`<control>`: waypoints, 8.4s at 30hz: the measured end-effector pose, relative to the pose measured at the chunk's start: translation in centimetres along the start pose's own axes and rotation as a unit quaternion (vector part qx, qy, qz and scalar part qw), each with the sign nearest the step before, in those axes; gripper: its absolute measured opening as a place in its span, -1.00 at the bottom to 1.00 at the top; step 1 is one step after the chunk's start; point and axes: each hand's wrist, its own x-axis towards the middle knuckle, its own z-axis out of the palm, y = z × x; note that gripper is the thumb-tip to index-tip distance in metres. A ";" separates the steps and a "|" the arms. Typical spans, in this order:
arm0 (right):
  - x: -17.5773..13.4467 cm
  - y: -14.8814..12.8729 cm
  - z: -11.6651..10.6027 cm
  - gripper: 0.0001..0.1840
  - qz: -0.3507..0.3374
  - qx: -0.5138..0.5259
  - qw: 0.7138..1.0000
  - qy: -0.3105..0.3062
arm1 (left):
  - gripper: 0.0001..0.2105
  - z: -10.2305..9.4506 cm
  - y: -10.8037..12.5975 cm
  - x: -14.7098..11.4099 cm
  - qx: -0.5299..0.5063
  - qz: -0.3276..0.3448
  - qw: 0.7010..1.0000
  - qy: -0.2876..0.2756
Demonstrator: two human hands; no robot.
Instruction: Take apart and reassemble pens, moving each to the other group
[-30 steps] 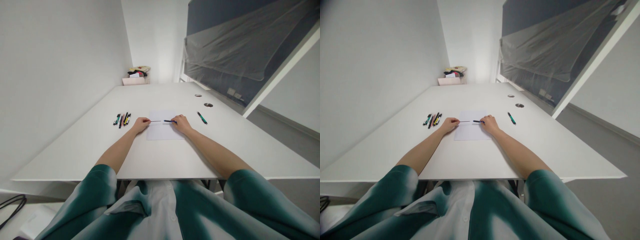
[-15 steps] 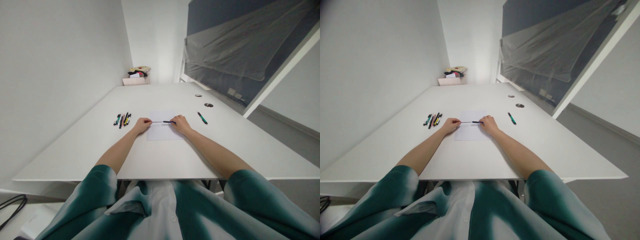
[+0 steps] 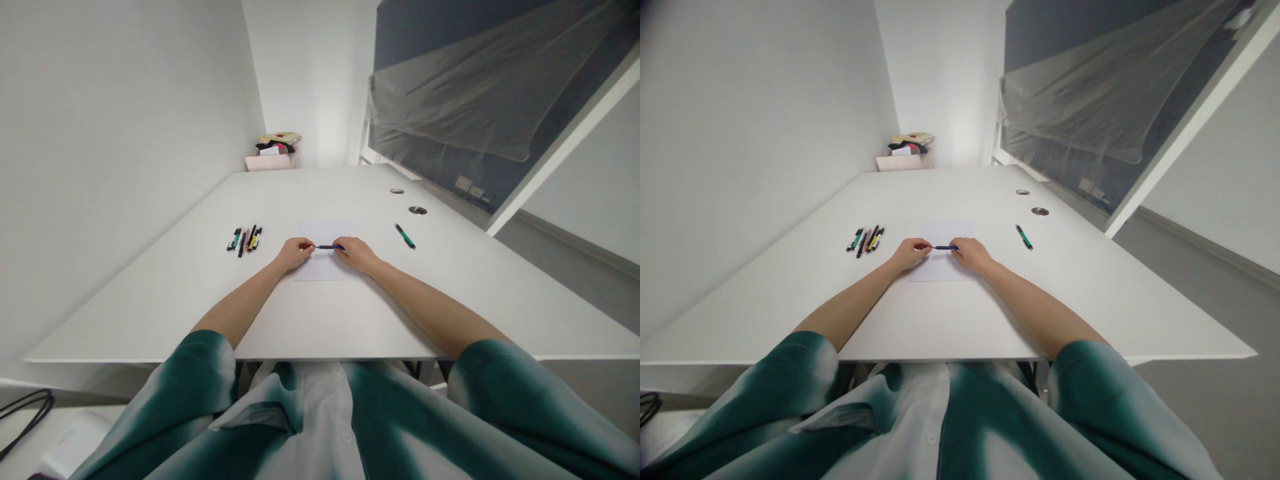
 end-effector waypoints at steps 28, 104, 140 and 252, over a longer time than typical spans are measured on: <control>-0.1 0.3 0.9 -0.72 0.006 0.043 0.999 0.028 | -0.87 0.6 0.4 -0.1 -0.092 -0.007 0.996 -0.016; -0.6 -0.5 0.1 -0.71 -0.022 0.024 0.999 0.008 | -0.86 0.6 1.2 -0.5 0.019 0.037 0.999 0.003; -0.5 -0.5 -0.2 -0.76 0.006 0.011 1.000 0.011 | -0.73 0.4 0.7 -0.4 0.041 0.005 0.999 -0.030; 1.0 2.9 0.1 -0.62 0.161 0.564 0.801 0.123 | -0.90 -0.3 1.3 -1.1 0.225 0.063 0.972 0.024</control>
